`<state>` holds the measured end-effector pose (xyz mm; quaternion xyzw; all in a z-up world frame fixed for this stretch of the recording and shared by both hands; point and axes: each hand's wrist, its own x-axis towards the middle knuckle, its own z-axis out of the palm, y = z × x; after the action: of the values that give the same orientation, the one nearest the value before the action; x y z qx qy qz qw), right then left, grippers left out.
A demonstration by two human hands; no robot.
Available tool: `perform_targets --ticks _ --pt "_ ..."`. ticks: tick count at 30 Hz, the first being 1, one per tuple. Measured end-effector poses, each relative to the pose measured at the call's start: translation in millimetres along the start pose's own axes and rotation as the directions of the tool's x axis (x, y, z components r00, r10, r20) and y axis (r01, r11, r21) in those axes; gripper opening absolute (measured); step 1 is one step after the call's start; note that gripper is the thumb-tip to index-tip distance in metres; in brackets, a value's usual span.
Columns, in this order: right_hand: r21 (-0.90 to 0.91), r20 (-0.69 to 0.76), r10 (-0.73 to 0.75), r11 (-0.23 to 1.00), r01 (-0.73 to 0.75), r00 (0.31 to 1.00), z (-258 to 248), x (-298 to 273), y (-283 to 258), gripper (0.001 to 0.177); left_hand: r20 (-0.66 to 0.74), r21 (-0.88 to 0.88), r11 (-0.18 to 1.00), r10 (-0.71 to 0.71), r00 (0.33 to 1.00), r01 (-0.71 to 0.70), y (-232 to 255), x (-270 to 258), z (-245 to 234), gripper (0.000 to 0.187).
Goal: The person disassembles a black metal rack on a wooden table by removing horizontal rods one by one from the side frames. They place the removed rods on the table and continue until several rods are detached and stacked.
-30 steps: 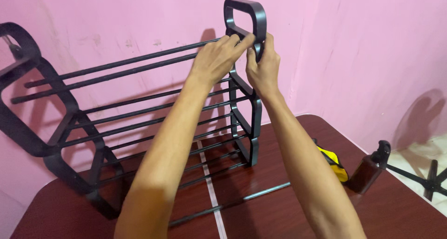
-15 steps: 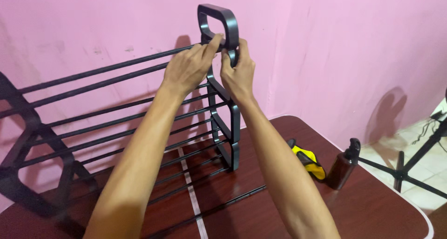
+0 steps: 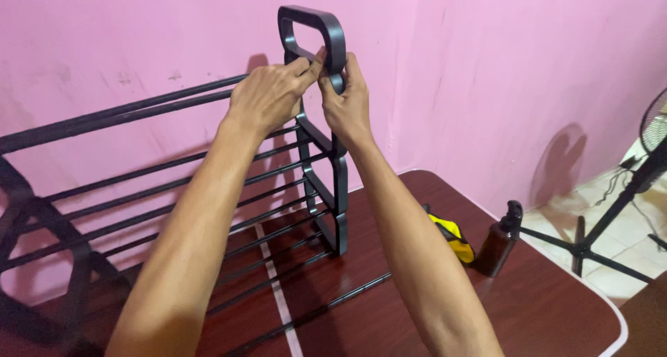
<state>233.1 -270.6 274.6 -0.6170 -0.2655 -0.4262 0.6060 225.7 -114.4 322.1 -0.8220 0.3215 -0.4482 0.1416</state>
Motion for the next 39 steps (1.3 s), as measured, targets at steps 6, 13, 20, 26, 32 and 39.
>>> perform_targets --ticks 6,13,20,26,32,39 --pt "0.012 -0.041 -0.037 0.999 0.037 0.999 2 1 1 0.017 0.032 -0.044 0.999 -0.028 0.999 0.029 2 5 -6 0.088" --pt "0.074 0.071 0.065 0.995 -0.070 0.995 1 -4 -3 0.012 -0.025 -0.141 0.985 -0.100 0.995 0.095 4 -7 -8 0.068" --pt "0.010 0.078 0.021 1.000 -0.022 0.997 -4 -2 -3 0.025 -0.145 -0.176 0.984 -0.043 0.989 0.017 -1 -8 -6 0.059" --pt "-0.088 -0.056 -0.148 0.986 0.143 0.987 5 -7 -3 0.028 -0.218 -0.145 0.989 -0.015 0.976 -0.018 -5 -13 -4 0.064" --pt "-0.150 -0.063 -0.158 0.978 0.147 0.985 6 -11 3 0.029 -0.264 -0.099 0.994 0.013 0.965 -0.040 -1 -23 1 0.074" --pt "-0.121 -0.078 -0.149 0.983 0.140 0.986 10 -9 7 0.025 -0.252 -0.136 0.991 -0.026 0.967 -0.008 -1 -19 1 0.073"
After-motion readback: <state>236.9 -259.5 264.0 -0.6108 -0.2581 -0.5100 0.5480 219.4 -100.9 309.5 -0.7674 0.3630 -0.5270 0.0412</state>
